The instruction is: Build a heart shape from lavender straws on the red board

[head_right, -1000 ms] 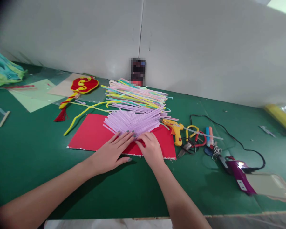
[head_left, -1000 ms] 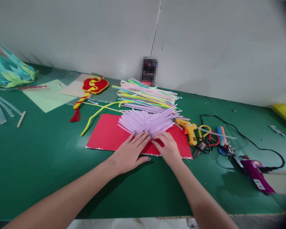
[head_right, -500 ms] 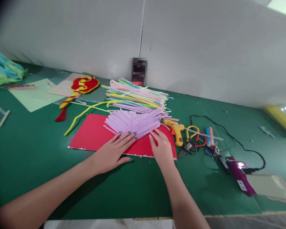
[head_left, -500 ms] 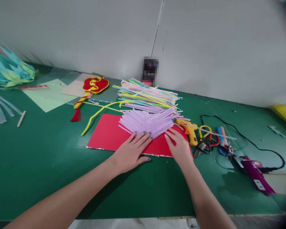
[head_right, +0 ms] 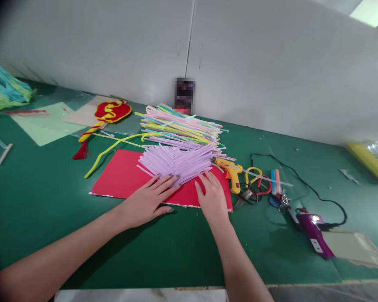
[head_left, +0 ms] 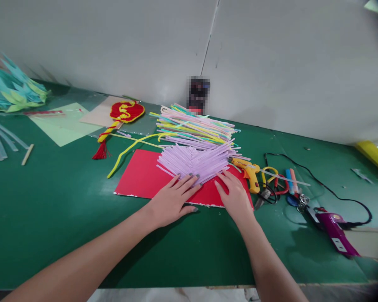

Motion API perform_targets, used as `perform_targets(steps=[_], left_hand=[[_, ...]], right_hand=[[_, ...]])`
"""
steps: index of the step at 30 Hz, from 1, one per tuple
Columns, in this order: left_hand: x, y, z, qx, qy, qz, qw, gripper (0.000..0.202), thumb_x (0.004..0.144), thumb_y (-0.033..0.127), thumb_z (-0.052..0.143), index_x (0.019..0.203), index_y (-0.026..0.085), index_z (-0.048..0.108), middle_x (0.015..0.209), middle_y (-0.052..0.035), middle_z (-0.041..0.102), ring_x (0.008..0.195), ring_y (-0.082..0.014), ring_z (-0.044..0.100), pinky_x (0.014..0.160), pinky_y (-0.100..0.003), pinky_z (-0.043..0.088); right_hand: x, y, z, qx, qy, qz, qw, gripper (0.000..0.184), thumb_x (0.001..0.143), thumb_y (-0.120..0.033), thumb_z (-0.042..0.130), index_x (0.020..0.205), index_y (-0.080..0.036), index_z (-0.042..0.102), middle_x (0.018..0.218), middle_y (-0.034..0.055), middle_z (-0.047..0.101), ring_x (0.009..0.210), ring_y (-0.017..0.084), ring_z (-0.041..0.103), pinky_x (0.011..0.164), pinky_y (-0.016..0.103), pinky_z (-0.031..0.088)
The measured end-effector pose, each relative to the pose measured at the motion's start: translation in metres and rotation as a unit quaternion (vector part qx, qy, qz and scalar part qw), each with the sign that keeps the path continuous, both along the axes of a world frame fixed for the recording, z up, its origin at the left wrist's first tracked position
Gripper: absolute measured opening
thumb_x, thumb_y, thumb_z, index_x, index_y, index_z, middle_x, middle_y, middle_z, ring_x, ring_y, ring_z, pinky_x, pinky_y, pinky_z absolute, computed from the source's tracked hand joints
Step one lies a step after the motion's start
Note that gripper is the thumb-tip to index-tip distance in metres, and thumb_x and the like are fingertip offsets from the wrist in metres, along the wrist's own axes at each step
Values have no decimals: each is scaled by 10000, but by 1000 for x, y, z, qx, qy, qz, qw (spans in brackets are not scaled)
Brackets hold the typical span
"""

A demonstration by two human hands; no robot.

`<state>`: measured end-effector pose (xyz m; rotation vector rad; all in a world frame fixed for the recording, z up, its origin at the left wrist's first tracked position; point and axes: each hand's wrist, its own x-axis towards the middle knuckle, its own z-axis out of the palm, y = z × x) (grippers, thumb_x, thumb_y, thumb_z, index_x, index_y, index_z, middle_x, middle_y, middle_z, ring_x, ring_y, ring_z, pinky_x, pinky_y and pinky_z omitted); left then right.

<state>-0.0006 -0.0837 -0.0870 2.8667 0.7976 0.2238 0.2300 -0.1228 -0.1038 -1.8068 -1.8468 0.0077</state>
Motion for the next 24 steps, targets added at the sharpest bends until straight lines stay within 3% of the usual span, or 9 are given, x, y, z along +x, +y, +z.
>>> perform_targets(steps=[11,15,19,24], left_hand=[[0,0,-1,9,14,0,1000,615,927,569,248,1436,226,289,1527,-57,235,1401,-233,218,1133,-422,134],[0,0,-1,12,16,-1,1000,613,927,567,255,1434,224,295,1526,-60,239,1399,-236,222,1131,-420,143],[1,0,0,8,18,-1,1000,623,926,567,260,1438,211,286,1525,-70,236,1399,-245,221,1128,-433,149],[1,0,0,7,20,-3,1000,628,924,567,272,1440,208,281,1524,-74,238,1399,-251,219,1126,-440,155]], right_hand=[[-6,-3,-1,-72,-83,-57,992,543,925,-408,374,1361,-90,437,1409,174,430,1316,283,366,1038,473,373],[-10,-5,4,-92,-110,-59,988,528,946,-395,333,1422,-166,352,1441,146,394,1337,280,336,1036,471,370],[-15,-8,10,-114,-140,-55,982,497,951,-436,316,1412,-261,375,1485,129,323,1358,308,294,1033,480,360],[-20,-9,9,-114,-158,-60,979,536,939,-485,322,1414,-243,374,1492,152,300,1367,313,275,1038,482,349]])
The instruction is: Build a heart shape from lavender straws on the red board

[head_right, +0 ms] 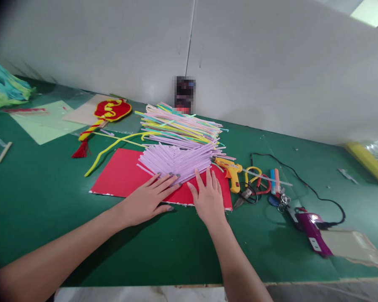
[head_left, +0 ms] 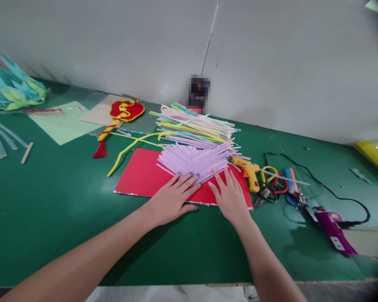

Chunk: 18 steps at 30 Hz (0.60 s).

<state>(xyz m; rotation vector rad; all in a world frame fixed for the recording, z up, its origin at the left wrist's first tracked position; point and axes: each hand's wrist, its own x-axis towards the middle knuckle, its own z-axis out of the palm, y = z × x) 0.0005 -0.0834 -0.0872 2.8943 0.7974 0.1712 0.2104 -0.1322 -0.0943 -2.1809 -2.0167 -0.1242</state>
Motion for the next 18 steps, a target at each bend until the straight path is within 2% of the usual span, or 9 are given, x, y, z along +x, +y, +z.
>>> perform_targets(steps=[6,15,18], left_hand=[[0,0,-2,0,-3,0,1000,640,923,569,268,1448,203,261,1528,-68,228,1399,-256,218,1123,-443,156],[0,0,-4,-3,-13,-8,1000,639,926,573,240,1447,204,265,1505,-38,299,1394,-265,223,1124,-451,133],[-1,1,-4,-6,-16,-12,1000,631,935,560,220,1451,199,253,1512,-36,283,1399,-257,209,1129,-447,117]], right_hand=[[-2,0,-2,10,-13,0,1000,574,930,-500,343,1425,-210,352,1479,176,317,1359,309,291,1051,471,329],[-5,0,1,-4,-25,-6,1000,559,929,-492,352,1417,-219,369,1486,176,301,1364,312,278,1057,462,319],[-6,0,2,-7,-20,-9,1000,565,928,-500,347,1416,-217,371,1506,168,255,1374,318,251,1062,468,311]])
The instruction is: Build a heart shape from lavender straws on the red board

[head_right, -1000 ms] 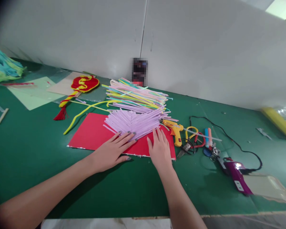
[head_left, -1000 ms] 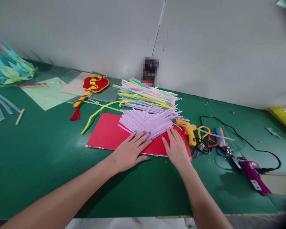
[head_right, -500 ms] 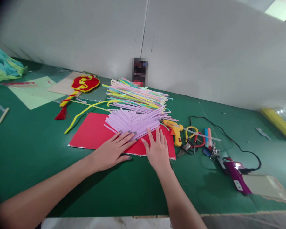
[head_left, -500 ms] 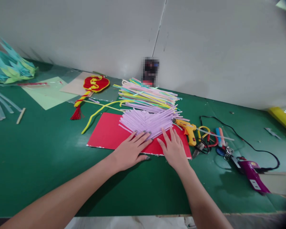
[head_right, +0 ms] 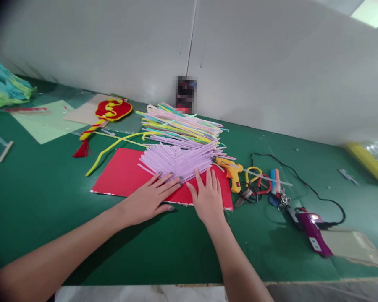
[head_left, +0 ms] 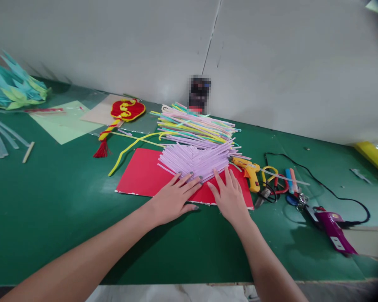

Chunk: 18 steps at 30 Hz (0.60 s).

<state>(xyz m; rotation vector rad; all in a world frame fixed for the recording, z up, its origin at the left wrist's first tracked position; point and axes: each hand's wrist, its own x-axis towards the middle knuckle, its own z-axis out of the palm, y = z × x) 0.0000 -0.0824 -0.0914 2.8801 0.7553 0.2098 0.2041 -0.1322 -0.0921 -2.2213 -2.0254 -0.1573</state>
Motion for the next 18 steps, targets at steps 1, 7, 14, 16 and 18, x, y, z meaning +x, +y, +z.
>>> perform_targets(steps=[1,7,14,16,18], left_hand=[[0,0,0,-1,-1,0,1000,628,937,557,218,1452,199,249,1514,-35,278,1400,-255,206,1131,-446,110],[0,0,0,-4,-4,1,1000,626,933,562,226,1447,207,263,1509,-45,291,1400,-247,206,1130,-450,122],[0,-1,3,-7,-1,4,1000,619,933,556,244,1446,210,264,1506,-44,299,1401,-249,207,1130,-445,123],[0,-1,3,-7,-1,4,1000,614,936,549,245,1446,207,263,1506,-42,299,1399,-249,212,1131,-440,123],[0,-1,3,-6,-3,3,1000,608,939,543,242,1447,209,261,1507,-41,297,1399,-247,216,1133,-434,120]], right_hand=[[0,0,0,1,3,1,1000,564,928,-502,346,1416,-220,371,1518,160,228,1381,321,232,1064,473,307],[3,0,-4,7,30,11,999,594,923,-526,331,1429,-214,343,1525,161,207,1399,318,173,1076,487,276],[13,3,-10,13,58,26,998,628,891,-590,346,1412,-239,370,1533,136,196,1411,305,131,1062,520,279],[14,4,-10,8,62,25,998,636,890,-597,339,1416,-240,362,1526,141,215,1408,305,148,1063,518,276],[14,4,-9,-1,61,24,998,643,890,-600,331,1421,-238,355,1518,154,232,1403,308,167,1065,507,276]])
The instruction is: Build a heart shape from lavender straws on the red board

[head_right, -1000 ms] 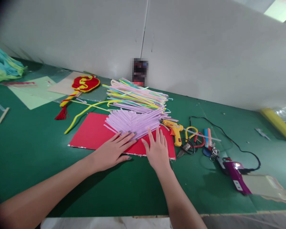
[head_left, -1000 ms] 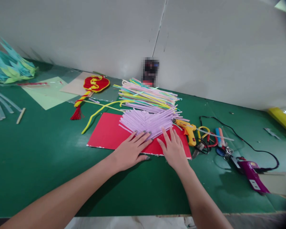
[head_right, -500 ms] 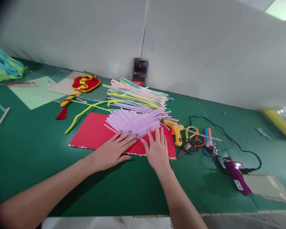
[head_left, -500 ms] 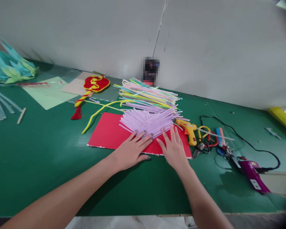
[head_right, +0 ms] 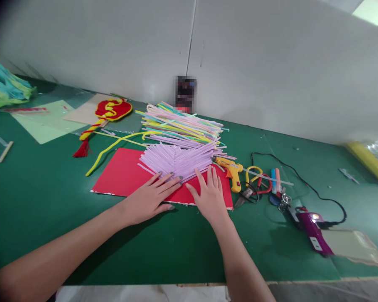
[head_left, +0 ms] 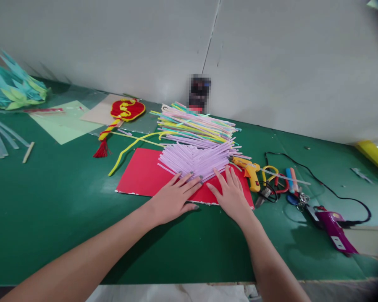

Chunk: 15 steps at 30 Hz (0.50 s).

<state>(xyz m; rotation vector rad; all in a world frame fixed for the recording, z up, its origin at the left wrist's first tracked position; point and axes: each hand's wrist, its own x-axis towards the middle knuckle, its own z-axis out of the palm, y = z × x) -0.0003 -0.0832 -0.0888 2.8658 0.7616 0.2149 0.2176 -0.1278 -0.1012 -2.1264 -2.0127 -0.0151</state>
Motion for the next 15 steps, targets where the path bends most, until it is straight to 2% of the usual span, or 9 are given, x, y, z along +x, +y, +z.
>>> perform_targets(steps=[7,15], left_hand=[[1,0,2,-3,13,0,1000,623,933,556,248,1444,200,270,1509,-43,287,1401,-255,205,1134,-443,114],[-1,2,0,-7,6,-7,1000,612,938,550,235,1442,204,273,1506,-42,296,1401,-249,207,1132,-445,114]], right_hand=[[-1,1,3,-2,-17,-4,1000,636,898,-587,328,1433,-243,327,1498,165,269,1376,312,244,1049,510,298],[-3,0,3,0,-30,1,1000,580,920,-556,291,1426,-277,341,1511,138,248,1375,318,243,1062,512,279]])
